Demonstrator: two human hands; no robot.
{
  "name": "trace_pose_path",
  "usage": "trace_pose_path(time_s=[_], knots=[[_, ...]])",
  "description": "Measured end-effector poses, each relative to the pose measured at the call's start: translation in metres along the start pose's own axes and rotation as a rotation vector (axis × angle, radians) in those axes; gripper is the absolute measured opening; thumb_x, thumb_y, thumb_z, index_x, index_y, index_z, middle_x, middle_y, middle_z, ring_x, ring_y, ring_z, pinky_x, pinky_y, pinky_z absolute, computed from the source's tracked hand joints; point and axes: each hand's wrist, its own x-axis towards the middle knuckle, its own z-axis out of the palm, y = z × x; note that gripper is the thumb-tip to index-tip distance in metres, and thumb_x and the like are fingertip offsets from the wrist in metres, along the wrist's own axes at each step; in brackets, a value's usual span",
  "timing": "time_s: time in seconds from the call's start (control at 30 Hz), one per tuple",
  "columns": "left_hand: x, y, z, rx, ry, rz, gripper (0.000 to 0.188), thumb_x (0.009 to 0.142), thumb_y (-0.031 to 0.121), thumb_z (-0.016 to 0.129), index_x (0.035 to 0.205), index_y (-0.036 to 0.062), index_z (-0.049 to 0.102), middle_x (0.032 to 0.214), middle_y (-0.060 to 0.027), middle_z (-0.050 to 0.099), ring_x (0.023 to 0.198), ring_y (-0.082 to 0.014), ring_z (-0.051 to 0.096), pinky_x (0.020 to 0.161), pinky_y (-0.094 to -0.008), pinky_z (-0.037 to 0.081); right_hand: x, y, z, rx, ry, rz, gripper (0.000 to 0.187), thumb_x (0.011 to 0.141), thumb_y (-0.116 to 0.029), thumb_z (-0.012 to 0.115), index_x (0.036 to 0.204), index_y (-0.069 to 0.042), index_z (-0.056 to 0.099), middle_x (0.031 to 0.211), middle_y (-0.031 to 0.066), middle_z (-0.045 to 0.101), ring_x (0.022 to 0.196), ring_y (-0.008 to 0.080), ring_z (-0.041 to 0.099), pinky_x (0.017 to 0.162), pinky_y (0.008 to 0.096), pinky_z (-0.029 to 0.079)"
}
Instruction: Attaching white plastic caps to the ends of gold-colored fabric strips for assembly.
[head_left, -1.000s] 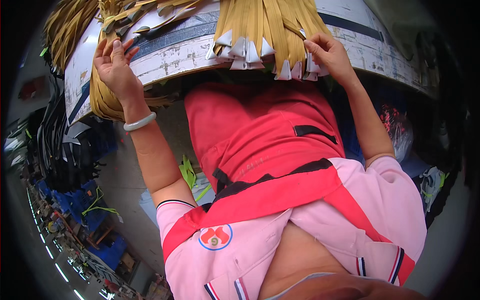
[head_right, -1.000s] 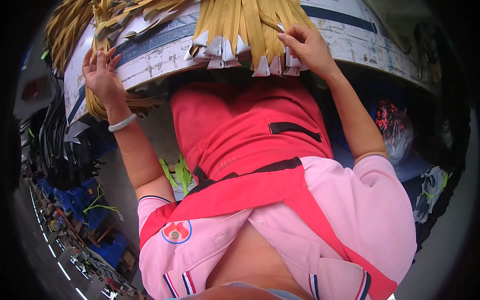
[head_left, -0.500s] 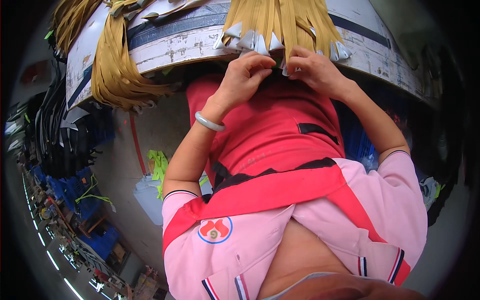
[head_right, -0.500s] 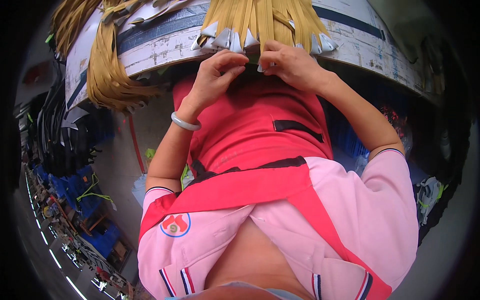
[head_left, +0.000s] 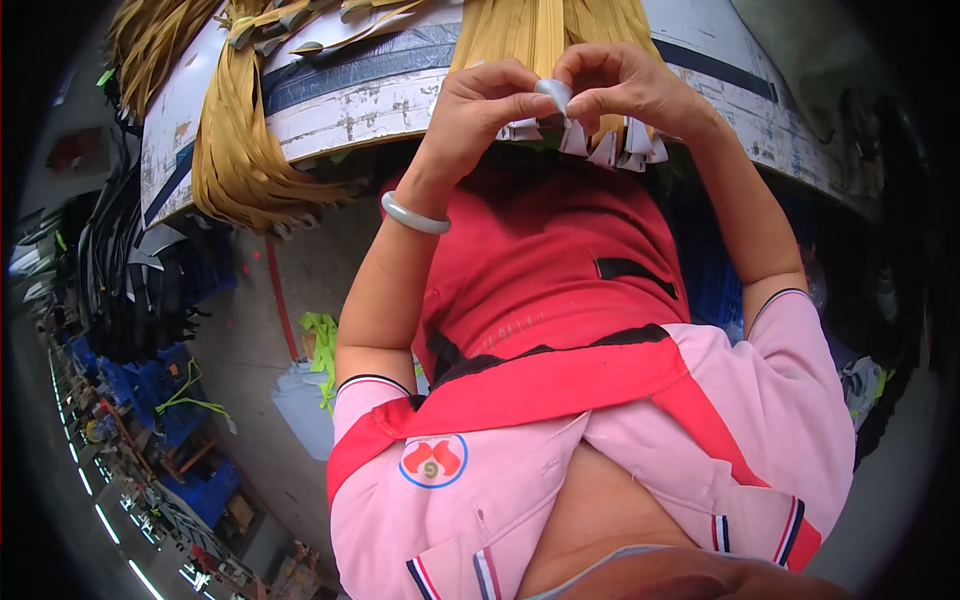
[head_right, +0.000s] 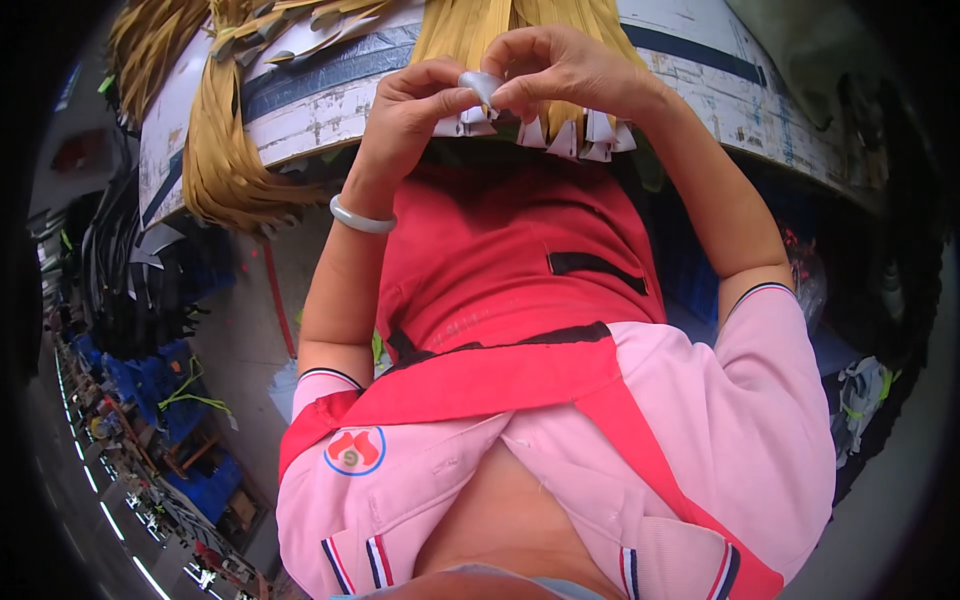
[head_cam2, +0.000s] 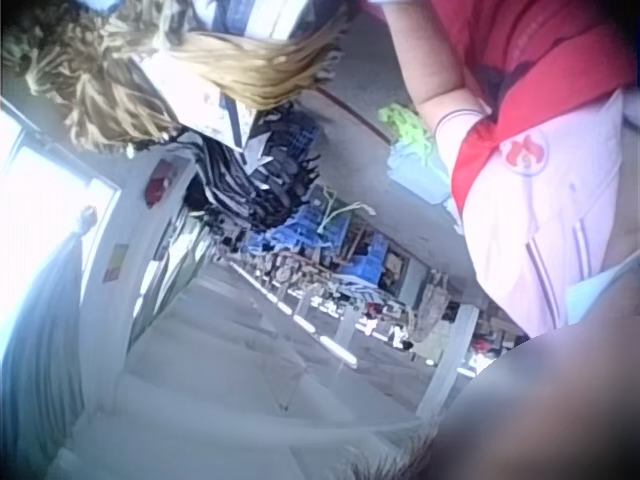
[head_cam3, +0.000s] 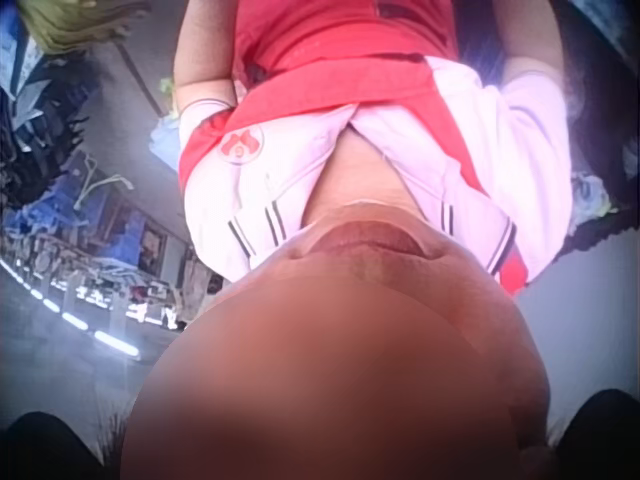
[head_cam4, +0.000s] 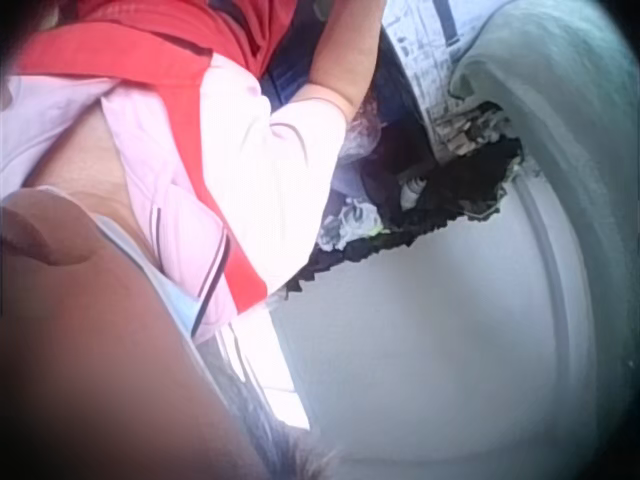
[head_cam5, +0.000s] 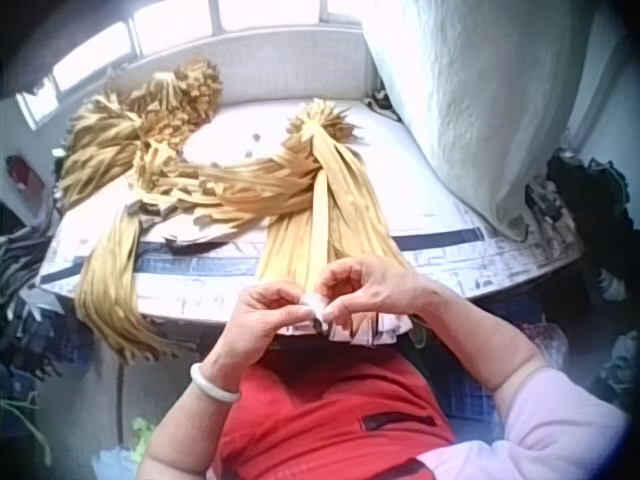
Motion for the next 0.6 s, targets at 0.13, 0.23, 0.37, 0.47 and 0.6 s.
trace_pose_path(time_s=[0.13,0.23,0.37,0.47,0.6], knots=[[0.002,0.000,-0.007,-0.082,0.014,-0.038,0.013,0.084,0.003,0.072,0.096,-0.0016,0.070,0.085,-0.0059,0.069,0.080,-0.0122,0.066,0.073,-0.0242,0.054,0.009,-0.004,0.006,0.011,0.041,-0.028,0.018,0.087,-0.018,0.073,0.092,-0.003,0.064,0.079,0.0017,0.066,0.067,0.0065,0.061,0.061,0.0208,0.049],[-0.002,0.004,-0.007,-0.131,0.000,-0.073,0.012,0.085,0.003,0.072,0.096,-0.0011,0.070,0.085,-0.0064,0.070,0.081,-0.0124,0.066,0.073,-0.0246,0.054,0.006,-0.006,0.008,0.013,0.079,-0.048,0.017,0.086,-0.017,0.074,0.088,-0.004,0.063,0.079,0.0024,0.066,0.066,0.0063,0.061,0.058,0.0198,0.048],[-0.010,0.003,0.007,0.160,0.179,0.020,0.004,0.086,0.000,0.068,0.089,-0.0011,0.067,0.085,-0.0074,0.070,0.080,-0.0120,0.066,0.069,-0.0252,0.055,0.005,-0.002,0.026,-0.073,0.262,-0.071,0.017,0.088,-0.010,0.071,0.083,-0.004,0.057,0.077,0.0020,0.063,0.066,0.0062,0.061,0.057,0.0218,0.051],[-0.009,-0.007,0.013,0.527,0.353,0.194,0.001,0.086,-0.002,0.065,0.086,-0.0013,0.065,0.082,-0.0075,0.070,0.077,-0.0115,0.067,0.066,-0.0248,0.054,0.016,0.016,0.031,-0.366,0.424,-0.265,0.018,0.089,-0.011,0.070,0.082,-0.003,0.056,0.076,0.0006,0.063,0.068,0.0065,0.060,0.059,0.0221,0.049],[-0.012,-0.013,0.025,0.607,0.430,0.362,0.005,0.087,-0.004,0.066,0.092,-0.0016,0.065,0.081,-0.0054,0.067,0.070,-0.0107,0.066,0.064,-0.0226,0.053,0.028,0.022,0.036,-0.771,0.677,-0.473,0.009,0.091,-0.006,0.066,0.088,-0.002,0.059,0.077,-0.0009,0.061,0.072,0.0067,0.060,0.063,0.0224,0.049]])
